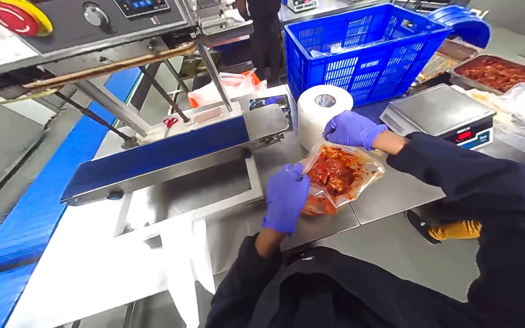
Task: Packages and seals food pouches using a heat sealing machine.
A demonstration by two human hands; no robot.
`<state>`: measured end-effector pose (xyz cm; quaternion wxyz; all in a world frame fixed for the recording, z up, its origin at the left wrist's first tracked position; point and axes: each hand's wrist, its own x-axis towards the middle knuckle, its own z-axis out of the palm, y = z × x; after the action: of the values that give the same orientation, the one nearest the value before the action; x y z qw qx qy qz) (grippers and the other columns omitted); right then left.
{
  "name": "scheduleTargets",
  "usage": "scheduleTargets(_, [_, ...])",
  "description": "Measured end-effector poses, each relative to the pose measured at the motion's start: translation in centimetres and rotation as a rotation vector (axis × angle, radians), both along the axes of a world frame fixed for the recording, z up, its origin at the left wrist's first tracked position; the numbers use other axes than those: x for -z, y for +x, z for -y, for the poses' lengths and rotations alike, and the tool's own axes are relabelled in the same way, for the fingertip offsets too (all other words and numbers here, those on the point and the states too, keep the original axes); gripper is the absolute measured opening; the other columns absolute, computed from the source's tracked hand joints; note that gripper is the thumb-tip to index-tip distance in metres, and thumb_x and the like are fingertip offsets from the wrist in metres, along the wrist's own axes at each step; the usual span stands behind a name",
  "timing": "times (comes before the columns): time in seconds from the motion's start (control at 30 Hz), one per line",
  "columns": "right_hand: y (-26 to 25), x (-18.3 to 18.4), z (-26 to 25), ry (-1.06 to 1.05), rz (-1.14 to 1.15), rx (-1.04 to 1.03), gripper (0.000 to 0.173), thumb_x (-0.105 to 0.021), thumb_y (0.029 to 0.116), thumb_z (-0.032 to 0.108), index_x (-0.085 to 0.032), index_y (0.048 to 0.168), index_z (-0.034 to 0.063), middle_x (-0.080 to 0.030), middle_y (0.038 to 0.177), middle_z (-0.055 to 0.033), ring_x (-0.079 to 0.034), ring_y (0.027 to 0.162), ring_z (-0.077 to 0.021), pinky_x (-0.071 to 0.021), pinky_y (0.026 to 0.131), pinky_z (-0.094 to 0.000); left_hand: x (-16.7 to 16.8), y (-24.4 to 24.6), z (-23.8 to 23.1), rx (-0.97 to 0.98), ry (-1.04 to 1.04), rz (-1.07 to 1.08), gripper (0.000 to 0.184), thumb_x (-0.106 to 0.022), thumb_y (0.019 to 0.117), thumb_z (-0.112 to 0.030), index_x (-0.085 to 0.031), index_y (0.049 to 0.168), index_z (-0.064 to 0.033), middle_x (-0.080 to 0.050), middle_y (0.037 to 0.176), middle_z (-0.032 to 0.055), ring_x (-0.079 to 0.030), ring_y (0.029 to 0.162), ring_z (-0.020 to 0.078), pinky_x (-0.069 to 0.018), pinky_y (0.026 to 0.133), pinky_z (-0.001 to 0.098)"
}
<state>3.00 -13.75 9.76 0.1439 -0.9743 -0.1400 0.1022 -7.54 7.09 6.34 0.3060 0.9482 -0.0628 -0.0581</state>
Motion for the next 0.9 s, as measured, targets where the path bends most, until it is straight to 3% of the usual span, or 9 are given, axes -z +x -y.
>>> scheduleTargets(0.17, [-1.6, -0.1, 0.4, 0.017, 0.007, 0.015, 0.015, -0.066, 0.0963, 0.016, -0.077, 0.089, 0.0081, -0.070, 0.079, -0.0133, -0.067, 0.079, -0.0317, -0.0501, 0.070, -0.0557, 0.2, -1.1, -1.8, 0.072, 0.048, 0.015, 0.039, -0.056, 0.0981, -0.017, -0.069, 0.134, -0.0137, -0.071, 0.113, 0.0165, -0.069, 0.103, 0.0322, -0.0548, 0.085, 0.0508])
scheduleTargets(0.33, [-2.7, 0.4, 0.5, 0.018, 0.173, 0.014, 0.015, -0.065, 0.0943, 0.013, -0.075, 0.089, 0.0044, -0.071, 0.084, -0.0185, -0.069, 0.084, -0.0405, -0.0499, 0.068, -0.0624, -0.5, -0.7, -2.1, 0.149, 0.065, 0.029, 0.035, -0.054, 0.0989, -0.015, -0.071, 0.128, -0.0075, -0.071, 0.110, 0.0195, -0.068, 0.104, 0.0348, -0.0540, 0.085, 0.0527])
scheduleTargets(0.43, [-3.3, -0.4, 1.7, 0.100, 0.320, 0.014, 0.013, -0.066, 0.0930, 0.012, -0.076, 0.091, 0.0031, -0.071, 0.083, -0.0188, -0.069, 0.080, -0.0404, -0.0503, 0.067, -0.0637, -1.1, -0.2, -1.9, 0.134, 0.002, -0.004, 0.038, -0.056, 0.0980, -0.016, -0.069, 0.133, -0.0103, -0.071, 0.114, 0.0174, -0.068, 0.109, 0.0324, -0.0532, 0.090, 0.0522])
scheduleTargets(0.5, [-3.5, -0.2, 2.3, 0.151, 0.374, 0.030, 0.012, -0.067, 0.0920, 0.010, -0.076, 0.088, 0.0025, -0.070, 0.078, -0.0182, -0.068, 0.075, -0.0394, -0.0489, 0.063, -0.0622, -0.7, -0.2, -1.8, 0.066, -0.058, 0.009, 0.036, -0.061, 0.0960, -0.020, -0.071, 0.129, -0.0088, -0.073, 0.111, 0.0148, -0.070, 0.101, 0.0294, -0.0556, 0.087, 0.0503])
scheduleTargets(0.57, [-3.5, -0.1, 2.5, 0.182, 0.359, 0.069, 0.011, -0.068, 0.0918, 0.010, -0.076, 0.089, 0.0032, -0.070, 0.078, -0.0175, -0.068, 0.075, -0.0383, -0.0488, 0.064, -0.0612, -0.7, -0.3, -1.5, -0.006, -0.005, -0.020, 0.032, -0.063, 0.0966, -0.030, -0.070, 0.116, -0.0049, -0.072, 0.098, 0.0143, -0.071, 0.089, 0.0303, -0.0566, 0.078, 0.0511])
scheduleTargets(0.67, [-3.9, -0.7, 2.7, 0.196, 0.266, 0.111, 0.011, -0.067, 0.0943, 0.008, -0.077, 0.099, 0.0050, -0.072, 0.087, -0.0168, -0.068, 0.082, -0.0355, -0.0506, 0.071, -0.0606, -1.1, -0.3, -1.2, 0.027, 0.182, -0.221, 0.038, -0.051, 0.1032, -0.036, -0.069, 0.100, -0.0033, -0.070, 0.094, 0.0170, -0.069, 0.097, 0.0346, -0.0522, 0.080, 0.0560])
scheduleTargets(0.73, [-5.0, -1.2, 3.3, 0.133, 0.195, 0.123, 0.024, -0.068, 0.0968, 0.017, -0.073, 0.117, 0.0067, -0.072, 0.099, -0.0179, -0.069, 0.092, -0.0378, -0.0515, 0.079, -0.0632, -0.9, -0.2, -1.4, 0.066, 0.200, -0.265, 0.039, -0.047, 0.1053, -0.033, -0.071, 0.099, -0.0026, -0.071, 0.097, 0.0187, -0.068, 0.101, 0.0363, -0.0511, 0.084, 0.0582])
scheduleTargets(0.8, [-6.6, -1.5, 4.6, 0.034, 0.074, 0.187, 0.047, -0.072, 0.0949, 0.038, -0.064, 0.132, 0.0102, -0.072, 0.105, -0.0183, -0.068, 0.098, -0.0406, -0.0496, 0.083, -0.0671, -0.3, -0.3, -1.7, 0.074, 0.184, -0.237, 0.041, -0.044, 0.1058, -0.031, -0.072, 0.098, -0.0023, -0.071, 0.096, 0.0193, -0.068, 0.100, 0.0374, -0.0509, 0.082, 0.0591])
scheduleTargets(0.9, [-9.2, -0.8, 7.7, -0.019, -0.075, 0.227, 0.053, -0.073, 0.0922, 0.049, -0.068, 0.123, 0.0070, -0.072, 0.097, -0.0188, -0.069, 0.092, -0.0402, -0.0499, 0.080, -0.0678, 0.7, -0.6, -2.4, 0.095, 0.115, -0.140, 0.042, -0.043, 0.1055, -0.030, -0.071, 0.094, -0.0012, -0.071, 0.089, 0.0192, -0.070, 0.094, 0.0380, -0.0514, 0.078, 0.0593])
